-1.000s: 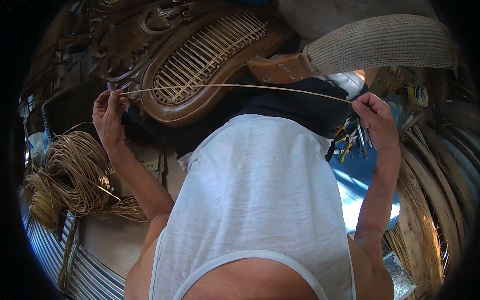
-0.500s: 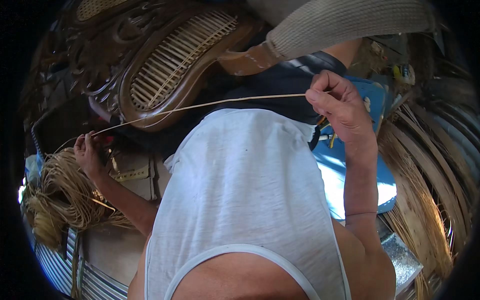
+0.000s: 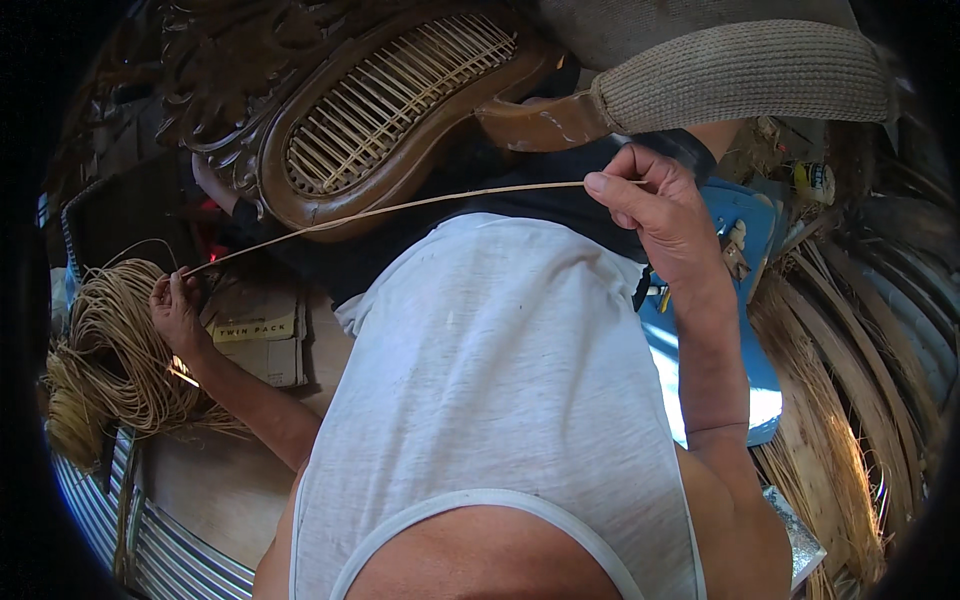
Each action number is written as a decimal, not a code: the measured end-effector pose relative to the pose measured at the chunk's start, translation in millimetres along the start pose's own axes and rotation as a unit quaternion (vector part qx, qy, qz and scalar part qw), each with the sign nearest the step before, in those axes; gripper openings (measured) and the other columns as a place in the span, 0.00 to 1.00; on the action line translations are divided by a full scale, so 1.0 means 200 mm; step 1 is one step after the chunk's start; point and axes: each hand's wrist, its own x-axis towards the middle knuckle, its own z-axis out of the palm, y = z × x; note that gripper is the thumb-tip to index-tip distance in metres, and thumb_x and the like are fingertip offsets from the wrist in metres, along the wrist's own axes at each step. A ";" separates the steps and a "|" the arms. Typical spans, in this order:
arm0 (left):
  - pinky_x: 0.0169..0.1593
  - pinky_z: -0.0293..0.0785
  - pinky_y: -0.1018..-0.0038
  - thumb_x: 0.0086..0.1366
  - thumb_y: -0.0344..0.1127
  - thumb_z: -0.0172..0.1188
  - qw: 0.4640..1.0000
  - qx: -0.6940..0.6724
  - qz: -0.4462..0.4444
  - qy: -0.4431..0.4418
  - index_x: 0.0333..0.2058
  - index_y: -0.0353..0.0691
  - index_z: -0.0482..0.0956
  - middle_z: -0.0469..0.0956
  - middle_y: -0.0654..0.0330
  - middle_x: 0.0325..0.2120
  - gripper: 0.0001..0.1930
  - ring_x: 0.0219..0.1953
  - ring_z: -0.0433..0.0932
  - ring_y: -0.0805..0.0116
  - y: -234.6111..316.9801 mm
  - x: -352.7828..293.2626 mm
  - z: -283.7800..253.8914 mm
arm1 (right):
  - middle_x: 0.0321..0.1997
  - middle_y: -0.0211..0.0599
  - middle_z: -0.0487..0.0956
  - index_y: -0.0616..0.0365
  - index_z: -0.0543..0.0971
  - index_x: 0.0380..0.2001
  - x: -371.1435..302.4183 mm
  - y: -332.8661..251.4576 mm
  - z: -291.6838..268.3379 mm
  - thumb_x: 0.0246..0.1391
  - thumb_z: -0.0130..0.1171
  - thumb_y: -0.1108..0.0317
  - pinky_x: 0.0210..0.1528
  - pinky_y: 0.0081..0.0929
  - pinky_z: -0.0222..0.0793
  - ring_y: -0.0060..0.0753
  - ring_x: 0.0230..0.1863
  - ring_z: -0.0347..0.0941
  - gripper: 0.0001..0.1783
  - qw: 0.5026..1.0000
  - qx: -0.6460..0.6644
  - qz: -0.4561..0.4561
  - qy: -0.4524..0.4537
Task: Repairing and re-weaving the decorative cane back of a wooden armchair.
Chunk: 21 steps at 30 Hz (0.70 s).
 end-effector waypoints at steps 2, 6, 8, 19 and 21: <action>0.38 0.79 0.80 0.74 0.32 0.63 0.999 0.027 0.028 -0.003 0.50 0.37 0.72 0.86 0.53 0.40 0.12 0.35 0.83 0.73 -0.01 0.01 0.00 | 0.20 0.18 0.69 0.53 0.81 0.28 0.00 -0.01 0.01 0.57 0.72 0.65 0.29 0.16 0.52 0.11 0.23 0.59 0.09 1.000 0.003 0.004 0.000; 0.38 0.78 0.80 0.74 0.33 0.63 0.999 0.001 0.039 -0.018 0.50 0.37 0.72 0.86 0.54 0.40 0.13 0.34 0.83 0.73 -0.04 0.02 -0.01 | 0.21 0.18 0.70 0.53 0.80 0.27 0.00 -0.03 0.02 0.57 0.72 0.66 0.29 0.16 0.53 0.11 0.23 0.59 0.09 1.000 0.000 0.013 0.003; 0.40 0.79 0.79 0.74 0.32 0.63 0.999 0.029 0.023 -0.003 0.51 0.37 0.72 0.85 0.54 0.41 0.12 0.36 0.83 0.73 -0.04 0.02 -0.01 | 0.21 0.18 0.70 0.53 0.79 0.27 0.00 -0.01 0.01 0.57 0.71 0.66 0.29 0.16 0.52 0.11 0.24 0.59 0.10 1.000 -0.002 0.009 0.007; 0.47 0.80 0.74 0.74 0.25 0.58 0.879 -0.218 0.036 -0.422 0.47 0.35 0.77 0.84 0.47 0.44 0.05 0.42 0.83 0.68 0.70 -0.89 0.95 | 0.44 0.40 0.84 0.54 0.84 0.51 -0.44 -0.27 -0.92 0.62 0.68 0.54 0.56 0.37 0.76 0.43 0.50 0.82 0.20 0.586 -0.618 -0.034 0.523; 0.44 0.80 0.77 0.73 0.26 0.61 0.829 -0.136 0.075 -0.537 0.45 0.34 0.78 0.85 0.48 0.43 0.05 0.41 0.84 0.70 0.78 -1.02 1.29 | 0.49 0.43 0.83 0.55 0.82 0.54 -0.57 -0.31 -0.83 0.62 0.68 0.57 0.56 0.34 0.76 0.37 0.53 0.80 0.21 0.660 -0.513 -0.155 0.526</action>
